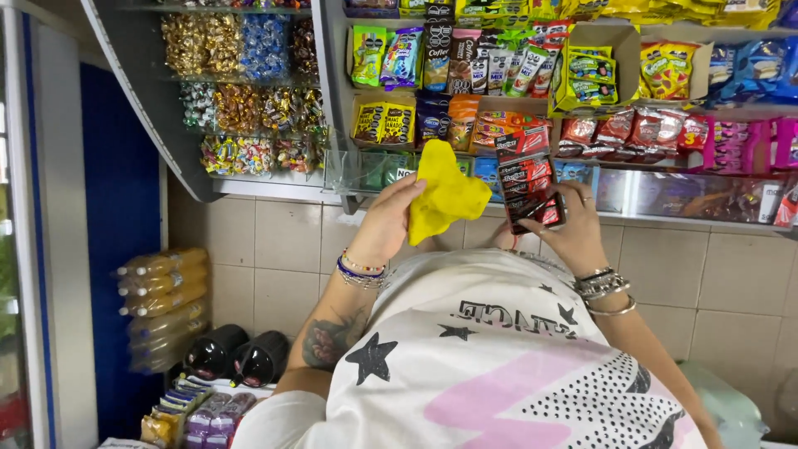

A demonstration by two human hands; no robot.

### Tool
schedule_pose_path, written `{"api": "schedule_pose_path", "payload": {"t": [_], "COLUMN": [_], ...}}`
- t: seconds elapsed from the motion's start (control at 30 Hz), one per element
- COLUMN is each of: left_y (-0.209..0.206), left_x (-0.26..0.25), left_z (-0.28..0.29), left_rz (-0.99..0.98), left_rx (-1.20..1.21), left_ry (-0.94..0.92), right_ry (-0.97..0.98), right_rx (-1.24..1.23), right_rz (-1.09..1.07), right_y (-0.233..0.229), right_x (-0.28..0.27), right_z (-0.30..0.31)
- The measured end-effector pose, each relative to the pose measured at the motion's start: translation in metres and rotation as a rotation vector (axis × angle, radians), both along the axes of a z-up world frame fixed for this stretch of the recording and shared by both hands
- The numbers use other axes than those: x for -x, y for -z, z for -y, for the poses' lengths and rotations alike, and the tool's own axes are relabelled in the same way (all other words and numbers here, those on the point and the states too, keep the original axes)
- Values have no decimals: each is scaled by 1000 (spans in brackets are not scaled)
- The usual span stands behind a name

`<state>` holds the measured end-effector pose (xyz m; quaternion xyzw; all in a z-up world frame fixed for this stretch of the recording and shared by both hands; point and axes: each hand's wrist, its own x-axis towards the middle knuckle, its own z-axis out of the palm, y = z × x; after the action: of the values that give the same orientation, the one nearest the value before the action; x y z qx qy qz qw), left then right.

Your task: Cleaning a candy display by wiping down boxes and packets with a cloth and organizing them on the shelf.

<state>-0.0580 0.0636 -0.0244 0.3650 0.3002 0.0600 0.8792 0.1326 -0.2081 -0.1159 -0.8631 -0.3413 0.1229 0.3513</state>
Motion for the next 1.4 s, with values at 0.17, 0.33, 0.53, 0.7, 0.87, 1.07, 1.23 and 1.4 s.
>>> {"api": "schedule_pose_path", "payload": {"t": [0.17, 0.33, 0.53, 0.7, 0.87, 1.07, 1.23, 1.4], "left_y": [3, 7, 5, 31, 29, 48, 0, 6], "left_x": [6, 12, 14, 15, 15, 21, 3, -8], "left_z": [-8, -18, -33, -42, -46, -50, -40, -28], "left_rz": [-7, -26, -33, -48, -88, -150, -237, -310], "left_rx": [28, 21, -5, 19, 19, 43, 66, 93], "left_ry": [37, 59, 110, 121, 153, 157, 125, 38], "right_ry": [-58, -167, -208, -144, -117, -120, 65, 505], "right_rx": [53, 185, 312, 388, 447, 542, 349, 226], "right_rz": [339, 514, 663, 644, 624, 551, 658, 565], "right_y": [40, 60, 86, 106, 87, 71, 107, 127], "right_x": [14, 29, 32, 28, 31, 29, 0, -50], "right_z": [6, 15, 15, 14, 8, 0, 39, 115]}}
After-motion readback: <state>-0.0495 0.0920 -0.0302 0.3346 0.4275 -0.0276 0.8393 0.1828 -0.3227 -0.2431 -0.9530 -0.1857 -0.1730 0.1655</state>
